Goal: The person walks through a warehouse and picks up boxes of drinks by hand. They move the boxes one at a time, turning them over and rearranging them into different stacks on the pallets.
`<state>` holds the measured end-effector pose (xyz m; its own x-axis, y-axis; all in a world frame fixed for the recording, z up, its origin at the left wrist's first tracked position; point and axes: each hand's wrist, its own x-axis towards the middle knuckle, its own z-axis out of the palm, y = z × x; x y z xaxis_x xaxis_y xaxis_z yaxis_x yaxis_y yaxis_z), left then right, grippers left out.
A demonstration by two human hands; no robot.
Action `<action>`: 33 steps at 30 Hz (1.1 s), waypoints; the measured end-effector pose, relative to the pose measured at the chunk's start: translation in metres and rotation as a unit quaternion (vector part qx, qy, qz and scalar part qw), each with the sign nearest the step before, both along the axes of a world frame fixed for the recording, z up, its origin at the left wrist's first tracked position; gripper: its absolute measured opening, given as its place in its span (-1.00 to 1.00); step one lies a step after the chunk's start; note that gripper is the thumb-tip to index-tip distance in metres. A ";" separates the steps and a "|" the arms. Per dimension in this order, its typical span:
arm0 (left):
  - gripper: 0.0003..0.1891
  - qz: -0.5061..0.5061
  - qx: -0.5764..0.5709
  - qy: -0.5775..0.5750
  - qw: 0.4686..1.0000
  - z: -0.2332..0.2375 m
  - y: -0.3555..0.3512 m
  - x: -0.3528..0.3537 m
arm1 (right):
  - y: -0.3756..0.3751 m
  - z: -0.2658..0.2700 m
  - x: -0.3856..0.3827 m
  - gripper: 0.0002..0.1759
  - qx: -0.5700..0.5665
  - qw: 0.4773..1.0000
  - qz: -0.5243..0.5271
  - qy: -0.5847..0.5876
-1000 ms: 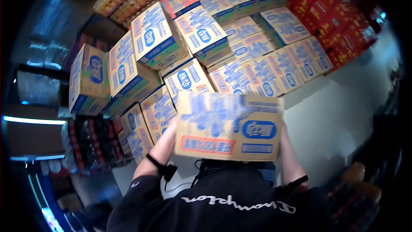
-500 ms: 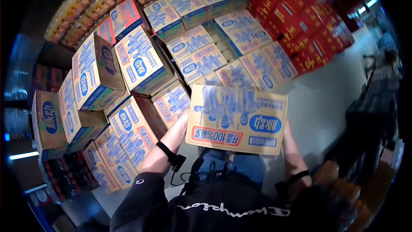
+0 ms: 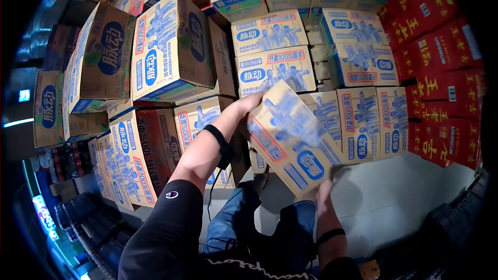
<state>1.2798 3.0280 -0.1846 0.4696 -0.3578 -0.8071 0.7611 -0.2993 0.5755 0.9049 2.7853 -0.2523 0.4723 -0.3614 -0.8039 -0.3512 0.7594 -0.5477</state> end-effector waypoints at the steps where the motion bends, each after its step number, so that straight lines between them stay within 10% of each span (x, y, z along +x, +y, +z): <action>1: -0.46 -0.091 0.140 -0.138 0.976 0.010 -0.002 0.000 | 0.003 -0.014 0.002 -0.35 -0.049 0.999 0.009 0.010; 4: -0.45 -0.170 0.303 -0.314 0.883 0.090 -0.031 -0.015 | 0.014 0.027 0.016 -0.22 0.086 0.991 0.065 0.074; 6: -0.36 -0.151 0.361 -0.560 0.731 0.058 -0.025 -0.065 | 0.036 0.121 0.057 -0.15 0.322 0.946 -0.009 0.033; 9: -0.24 -0.291 0.388 -0.519 0.704 0.070 -0.013 -0.116 | 0.058 0.103 0.053 -0.20 0.428 0.903 0.019 0.004; 13: -0.20 -0.271 0.410 -0.472 0.732 0.070 0.006 -0.145 | 0.049 0.115 0.075 -0.34 0.317 0.933 0.087 0.146; 18: -0.10 -0.284 0.399 -0.440 0.753 0.072 0.013 -0.131 | -0.044 0.035 0.100 -0.45 0.218 0.970 0.097 -0.055; 20: -0.05 -0.301 0.371 -0.457 0.750 0.081 0.010 -0.108 | -0.091 0.017 0.155 -0.32 0.086 0.986 0.130 -0.053; 21: -0.07 -0.301 0.368 -0.482 0.736 0.071 0.008 -0.099 | -0.070 0.116 0.242 -0.25 0.079 0.986 0.148 -0.023; 26: -0.30 -0.244 0.406 -0.547 0.691 0.038 -0.032 -0.059 | -0.127 0.102 0.389 -0.23 -0.152 0.908 0.387 0.044; 28: -0.25 -0.312 0.497 -0.526 0.616 0.035 -0.039 -0.035 | -0.123 0.099 0.403 -0.22 -0.179 0.904 0.381 0.081; 33: -0.26 -0.334 0.420 -0.568 0.624 0.048 0.009 0.041 | -0.087 0.074 0.391 -0.28 -0.151 0.951 0.265 0.044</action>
